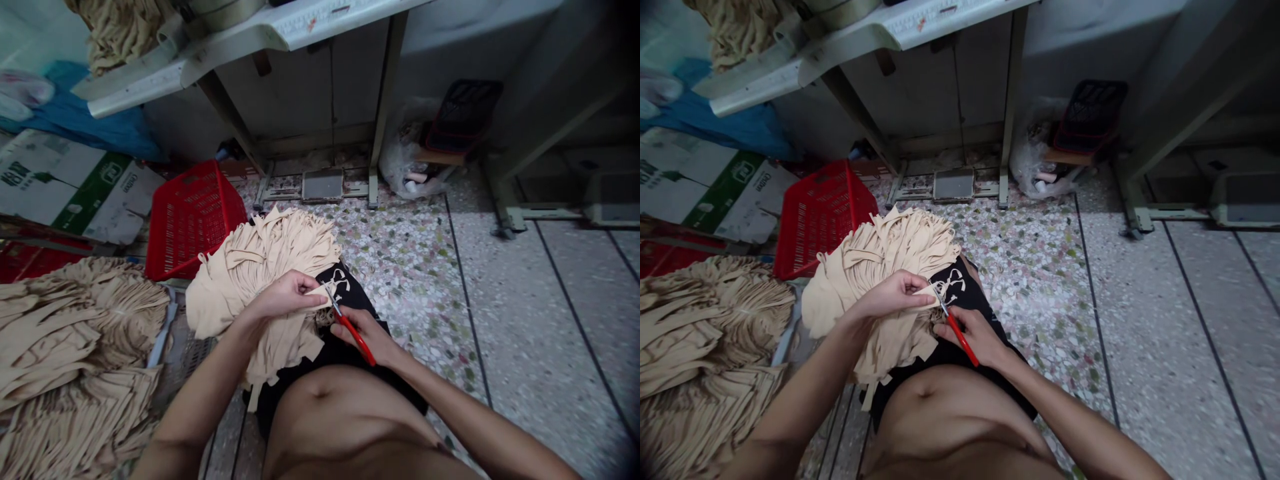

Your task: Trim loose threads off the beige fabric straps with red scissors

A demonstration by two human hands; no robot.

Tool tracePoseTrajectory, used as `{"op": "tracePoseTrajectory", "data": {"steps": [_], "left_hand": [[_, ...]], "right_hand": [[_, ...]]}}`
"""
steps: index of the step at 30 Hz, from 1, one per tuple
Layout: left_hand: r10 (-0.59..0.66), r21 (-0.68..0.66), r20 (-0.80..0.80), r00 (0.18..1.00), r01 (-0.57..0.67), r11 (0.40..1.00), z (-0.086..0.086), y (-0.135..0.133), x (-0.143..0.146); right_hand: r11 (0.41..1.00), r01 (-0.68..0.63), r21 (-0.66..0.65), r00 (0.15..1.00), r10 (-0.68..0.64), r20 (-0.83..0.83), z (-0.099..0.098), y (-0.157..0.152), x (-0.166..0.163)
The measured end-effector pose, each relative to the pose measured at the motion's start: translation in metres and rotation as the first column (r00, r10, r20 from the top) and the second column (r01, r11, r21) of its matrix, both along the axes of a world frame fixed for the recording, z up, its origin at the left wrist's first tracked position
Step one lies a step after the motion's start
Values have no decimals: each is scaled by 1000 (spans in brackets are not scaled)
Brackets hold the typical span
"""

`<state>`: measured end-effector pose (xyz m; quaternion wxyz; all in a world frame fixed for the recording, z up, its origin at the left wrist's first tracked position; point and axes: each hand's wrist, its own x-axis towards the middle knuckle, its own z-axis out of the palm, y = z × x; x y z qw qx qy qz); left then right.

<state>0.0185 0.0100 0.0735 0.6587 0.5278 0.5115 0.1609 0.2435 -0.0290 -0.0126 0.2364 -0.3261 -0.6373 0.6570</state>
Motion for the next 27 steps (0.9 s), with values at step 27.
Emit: {"op": "tracePoseTrajectory", "data": {"steps": [27], "left_hand": [[326,492,-385,863,-106,864,-12,12,-52]], "right_hand": [[931,240,-276,970,-238,42,-28,4,-11]]}}
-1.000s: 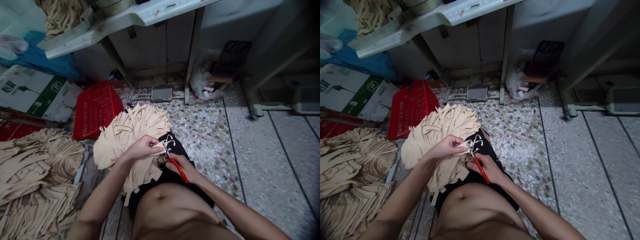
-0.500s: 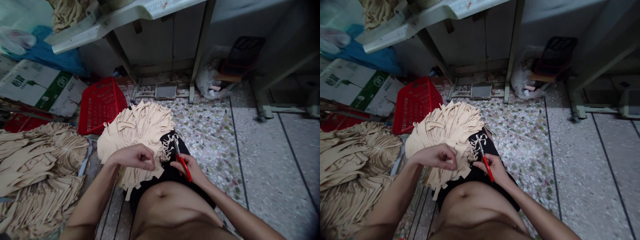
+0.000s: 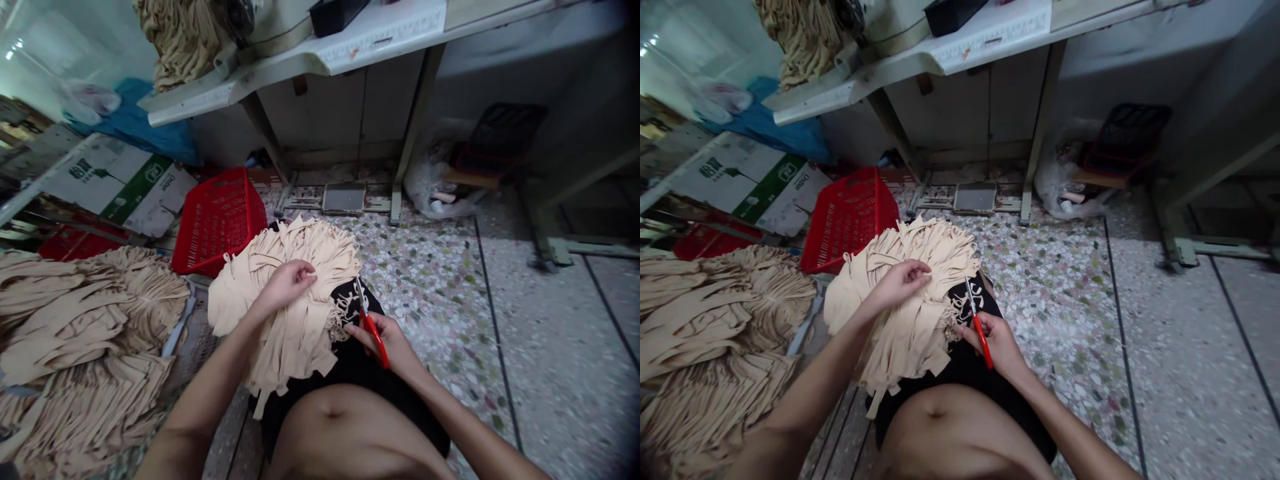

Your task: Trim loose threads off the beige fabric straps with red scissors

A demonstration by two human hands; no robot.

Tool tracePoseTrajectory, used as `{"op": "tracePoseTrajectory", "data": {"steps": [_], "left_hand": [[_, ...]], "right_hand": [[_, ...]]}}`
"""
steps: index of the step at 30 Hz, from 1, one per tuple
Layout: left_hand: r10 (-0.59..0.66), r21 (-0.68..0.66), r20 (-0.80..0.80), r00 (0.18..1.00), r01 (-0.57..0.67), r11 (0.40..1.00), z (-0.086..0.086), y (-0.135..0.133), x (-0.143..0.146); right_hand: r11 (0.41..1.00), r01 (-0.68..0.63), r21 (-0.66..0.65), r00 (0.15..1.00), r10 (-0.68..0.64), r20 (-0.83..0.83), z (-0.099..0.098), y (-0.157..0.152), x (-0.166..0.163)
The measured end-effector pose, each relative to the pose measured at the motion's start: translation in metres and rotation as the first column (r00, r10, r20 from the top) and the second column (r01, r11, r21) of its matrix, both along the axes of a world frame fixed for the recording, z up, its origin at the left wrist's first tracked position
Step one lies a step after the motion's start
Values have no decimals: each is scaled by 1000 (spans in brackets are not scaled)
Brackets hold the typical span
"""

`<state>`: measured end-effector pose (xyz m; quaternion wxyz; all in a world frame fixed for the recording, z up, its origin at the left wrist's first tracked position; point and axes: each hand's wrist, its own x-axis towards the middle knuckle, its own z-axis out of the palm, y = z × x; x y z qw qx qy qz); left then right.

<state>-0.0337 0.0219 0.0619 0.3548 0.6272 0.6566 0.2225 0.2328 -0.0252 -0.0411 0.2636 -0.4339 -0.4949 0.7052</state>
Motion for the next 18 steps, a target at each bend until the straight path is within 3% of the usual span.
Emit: {"op": "tracePoseTrajectory", "data": {"steps": [4,9,11,18], "left_hand": [[-56,46,-102,993,61,997,-17,1,10],[-179,159,-20,984,180,971,-5,-20,11],[-220,139,34,975,214,967,-1,-28,7],[-58,-38,192,980,66,997,-10,-42,-14]], "right_hand": [[1000,14,-13,1000,-14,0,7,7,1],[997,80,-6,992,-80,-94,25,29,-14],[992,125,-1,983,-124,-132,30,38,-26],[995,101,23,967,-92,-236,41,64,-73]]}}
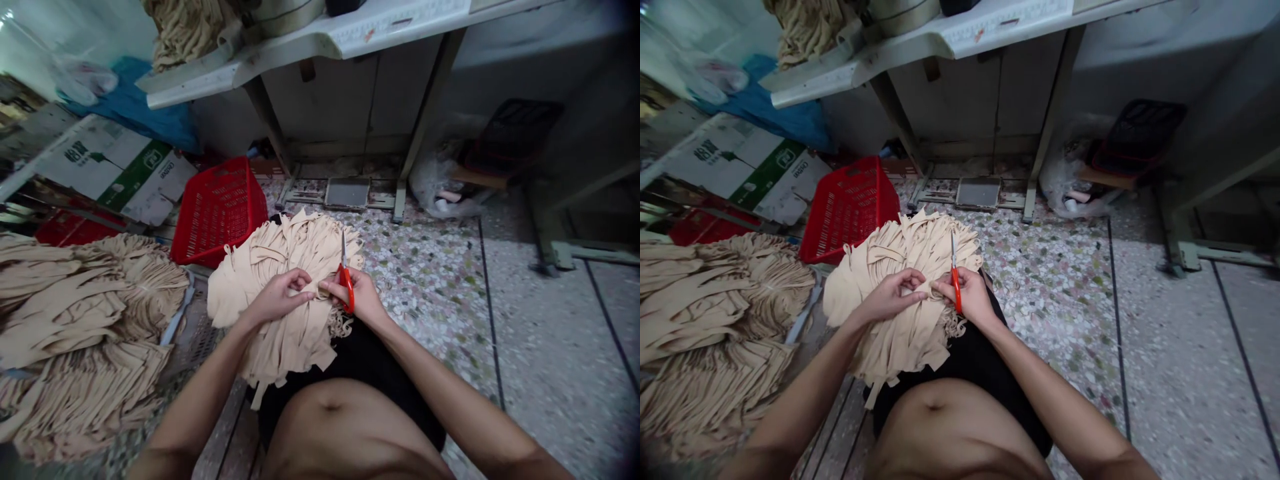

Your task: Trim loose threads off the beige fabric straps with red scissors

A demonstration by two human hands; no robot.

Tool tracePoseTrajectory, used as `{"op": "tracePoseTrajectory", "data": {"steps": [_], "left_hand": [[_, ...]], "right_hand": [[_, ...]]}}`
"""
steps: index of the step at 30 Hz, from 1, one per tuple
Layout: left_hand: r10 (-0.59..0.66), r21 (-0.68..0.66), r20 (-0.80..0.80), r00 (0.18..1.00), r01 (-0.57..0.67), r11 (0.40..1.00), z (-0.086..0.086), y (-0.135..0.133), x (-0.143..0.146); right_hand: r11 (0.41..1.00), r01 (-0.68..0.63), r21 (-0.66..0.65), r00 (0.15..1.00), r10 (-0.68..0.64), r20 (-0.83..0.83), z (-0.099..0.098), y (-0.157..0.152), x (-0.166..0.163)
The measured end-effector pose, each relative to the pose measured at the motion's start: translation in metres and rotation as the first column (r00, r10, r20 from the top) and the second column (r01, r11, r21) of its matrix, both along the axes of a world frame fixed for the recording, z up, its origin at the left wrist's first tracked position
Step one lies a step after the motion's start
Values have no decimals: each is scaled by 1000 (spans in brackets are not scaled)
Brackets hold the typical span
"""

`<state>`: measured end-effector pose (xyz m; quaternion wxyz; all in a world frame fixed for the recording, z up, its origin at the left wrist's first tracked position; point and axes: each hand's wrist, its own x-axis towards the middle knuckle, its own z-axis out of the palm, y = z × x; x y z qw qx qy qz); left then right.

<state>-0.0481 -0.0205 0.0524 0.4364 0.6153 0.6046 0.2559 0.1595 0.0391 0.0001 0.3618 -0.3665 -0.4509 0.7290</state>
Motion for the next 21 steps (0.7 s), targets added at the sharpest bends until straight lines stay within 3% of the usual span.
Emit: {"op": "tracePoseTrajectory", "data": {"steps": [4,7,13,18,21], "left_hand": [[-16,-65,180,984,29,997,-5,-2,-10],[-13,-101,303,953,45,994,-10,0,-17],[-18,-229,398,917,119,966,-10,22,-21],[133,-299,626,769,78,951,-1,40,-11],[177,-302,636,751,32,953,8,47,1]], "right_hand": [[1000,-16,-2,996,16,-85,12,10,-19],[999,47,-13,990,-48,-134,27,20,-27],[999,39,35,947,-26,-320,51,51,-21],[991,100,91,975,-80,-206,61,64,-5],[982,134,136,985,-118,-123,59,62,4]]}}
